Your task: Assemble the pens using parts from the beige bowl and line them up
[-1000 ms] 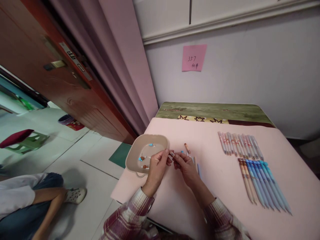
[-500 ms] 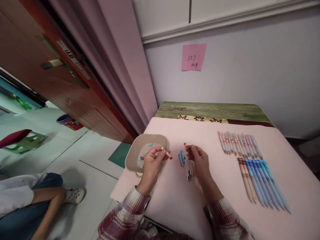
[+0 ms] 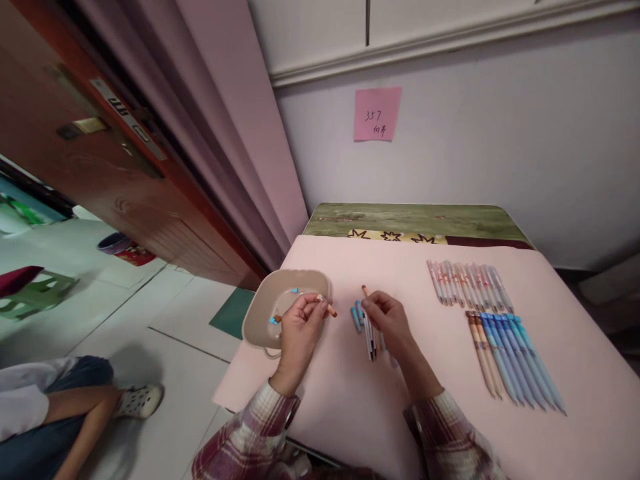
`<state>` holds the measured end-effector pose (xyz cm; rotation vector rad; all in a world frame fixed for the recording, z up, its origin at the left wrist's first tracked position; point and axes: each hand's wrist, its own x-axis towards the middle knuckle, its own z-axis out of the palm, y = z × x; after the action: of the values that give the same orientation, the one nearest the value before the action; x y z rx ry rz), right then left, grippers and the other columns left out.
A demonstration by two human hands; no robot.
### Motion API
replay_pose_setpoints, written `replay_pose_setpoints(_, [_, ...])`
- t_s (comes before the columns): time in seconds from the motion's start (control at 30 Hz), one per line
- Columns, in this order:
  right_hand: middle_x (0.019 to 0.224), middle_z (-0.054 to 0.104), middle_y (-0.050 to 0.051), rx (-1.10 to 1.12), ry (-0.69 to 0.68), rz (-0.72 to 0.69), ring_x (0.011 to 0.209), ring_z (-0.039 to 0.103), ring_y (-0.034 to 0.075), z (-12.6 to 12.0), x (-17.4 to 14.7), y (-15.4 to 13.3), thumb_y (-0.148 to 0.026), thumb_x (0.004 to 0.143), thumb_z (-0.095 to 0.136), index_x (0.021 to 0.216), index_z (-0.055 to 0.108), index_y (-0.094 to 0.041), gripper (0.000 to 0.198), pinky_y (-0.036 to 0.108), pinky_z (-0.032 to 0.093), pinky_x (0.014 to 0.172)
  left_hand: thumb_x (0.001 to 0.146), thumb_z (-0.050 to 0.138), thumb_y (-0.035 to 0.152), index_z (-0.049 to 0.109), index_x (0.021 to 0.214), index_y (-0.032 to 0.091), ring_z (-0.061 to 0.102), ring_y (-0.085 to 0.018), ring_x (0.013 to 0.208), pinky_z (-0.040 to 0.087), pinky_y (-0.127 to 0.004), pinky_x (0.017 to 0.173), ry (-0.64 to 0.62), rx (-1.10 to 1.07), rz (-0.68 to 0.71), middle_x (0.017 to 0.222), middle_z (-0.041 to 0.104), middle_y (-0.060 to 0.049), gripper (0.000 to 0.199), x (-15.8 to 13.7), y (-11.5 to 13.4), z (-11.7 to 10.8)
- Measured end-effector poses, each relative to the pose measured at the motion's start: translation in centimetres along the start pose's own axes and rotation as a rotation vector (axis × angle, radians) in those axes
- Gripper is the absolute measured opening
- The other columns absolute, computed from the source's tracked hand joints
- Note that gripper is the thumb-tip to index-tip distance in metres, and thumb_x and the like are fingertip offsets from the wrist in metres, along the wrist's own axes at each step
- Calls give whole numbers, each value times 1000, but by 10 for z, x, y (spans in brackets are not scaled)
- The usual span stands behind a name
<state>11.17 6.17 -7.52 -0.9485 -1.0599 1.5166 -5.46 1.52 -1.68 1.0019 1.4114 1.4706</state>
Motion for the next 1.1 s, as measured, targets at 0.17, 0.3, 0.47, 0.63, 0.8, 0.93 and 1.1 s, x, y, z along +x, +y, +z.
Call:
replay_pose_setpoints(0.17, [47, 40, -8, 110, -321, 135, 40, 28, 6, 18, -10, 0, -47, 79, 66, 69, 53, -18, 33, 21, 15, 40, 82, 66, 33, 60, 90, 17, 65, -16, 75, 48, -30, 80, -46, 134, 111, 78, 71, -6, 19, -5, 5, 4])
replay_pose_setpoints(0.3, [45, 36, -10, 153, -306, 137, 39, 24, 5, 21, -12, -3, -46, 73, 72, 64, 48, -20, 37, 21, 14, 39, 82, 65, 34, 60, 90, 17, 65, -17, 75, 48, -29, 79, -35, 172, 131, 77, 71, -5, 20, -7, 6, 3])
replay_pose_setpoints(0.47, [47, 40, -9, 179, -376, 131, 39, 27, 5, 21, -13, -4, -46, 77, 69, 70, 51, -19, 33, 21, 16, 39, 83, 64, 34, 60, 89, 19, 66, -18, 78, 48, -29, 78, -50, 206, 146, 77, 70, -4, 17, -8, 8, 5])
replay_pose_setpoints(0.63, [46, 40, -9, 175, -374, 139, 38, 27, 5, 22, -14, -3, -47, 76, 70, 68, 49, -20, 35, 20, 16, 39, 82, 66, 35, 62, 88, 19, 66, -17, 77, 48, -28, 77, -34, 235, 152, 78, 70, -4, 18, -9, 9, 6])
replay_pose_setpoints(0.8, [47, 44, -8, 178, -372, 136, 36, 28, 5, 22, -14, -4, -48, 76, 70, 66, 47, -20, 37, 20, 16, 37, 80, 67, 35, 64, 87, 19, 66, -17, 77, 47, -26, 77, -25, 221, 161, 79, 71, -4, 17, -8, 9, 5])
replay_pose_setpoints(0.93, [47, 43, -8, 214, -370, 119, 37, 28, 4, 22, -14, -5, -46, 77, 69, 68, 49, -20, 35, 20, 16, 37, 82, 66, 34, 63, 88, 19, 66, -17, 76, 47, -26, 78, -45, 222, 160, 78, 71, -4, 16, -8, 10, 5])
replay_pose_setpoints(1.1, [48, 47, -8, 205, -383, 139, 37, 30, 5, 22, -15, -4, -49, 76, 68, 72, 51, -20, 34, 20, 17, 37, 79, 68, 35, 64, 85, 19, 65, -17, 74, 47, -26, 76, -22, 203, 138, 76, 71, -4, 18, -8, 12, 7])
